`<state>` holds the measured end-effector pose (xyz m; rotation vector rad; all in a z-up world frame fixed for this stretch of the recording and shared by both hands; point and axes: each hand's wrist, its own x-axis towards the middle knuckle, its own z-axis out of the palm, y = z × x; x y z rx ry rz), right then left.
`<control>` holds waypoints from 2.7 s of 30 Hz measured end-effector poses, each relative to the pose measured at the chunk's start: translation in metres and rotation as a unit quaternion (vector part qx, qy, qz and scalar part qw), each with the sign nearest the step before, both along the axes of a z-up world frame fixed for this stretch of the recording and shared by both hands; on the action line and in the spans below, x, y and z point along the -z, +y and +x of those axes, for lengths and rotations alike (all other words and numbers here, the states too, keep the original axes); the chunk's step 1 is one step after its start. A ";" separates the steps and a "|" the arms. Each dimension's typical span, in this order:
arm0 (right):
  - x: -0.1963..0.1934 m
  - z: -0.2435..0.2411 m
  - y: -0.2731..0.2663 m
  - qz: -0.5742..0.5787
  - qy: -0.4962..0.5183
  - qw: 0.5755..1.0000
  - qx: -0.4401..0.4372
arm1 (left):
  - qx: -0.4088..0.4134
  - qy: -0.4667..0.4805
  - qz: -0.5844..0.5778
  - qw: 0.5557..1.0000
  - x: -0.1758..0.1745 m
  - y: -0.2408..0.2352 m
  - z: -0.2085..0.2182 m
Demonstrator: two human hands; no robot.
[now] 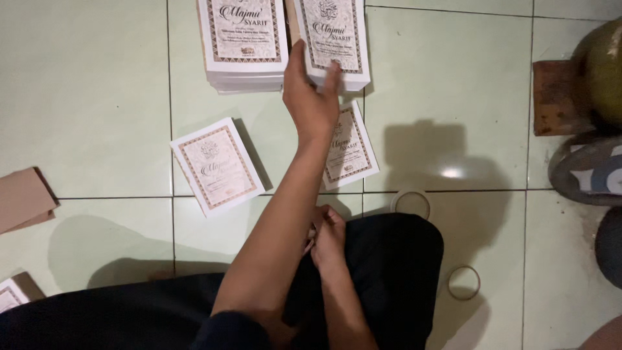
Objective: The person sits on the floor and uses clear adhesive tape to seal the spines of small books. They repeatedly pick up books, apply tape to the spine, and place the finished books into a stack.
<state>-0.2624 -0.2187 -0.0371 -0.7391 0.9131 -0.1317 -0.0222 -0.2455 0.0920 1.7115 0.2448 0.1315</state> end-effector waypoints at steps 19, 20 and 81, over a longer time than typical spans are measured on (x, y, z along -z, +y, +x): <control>-0.003 -0.004 -0.006 -0.043 0.015 0.998 -0.047 | 0.529 -0.189 0.652 0.509 0.009 -0.068 0.043; -0.002 -0.003 -0.007 -0.041 0.022 0.998 -0.048 | 0.543 -0.194 0.682 0.450 0.009 -0.068 0.053; -0.077 -0.010 0.098 -0.364 -0.148 0.855 -0.340 | 0.333 0.199 -0.029 0.921 0.041 0.298 -0.178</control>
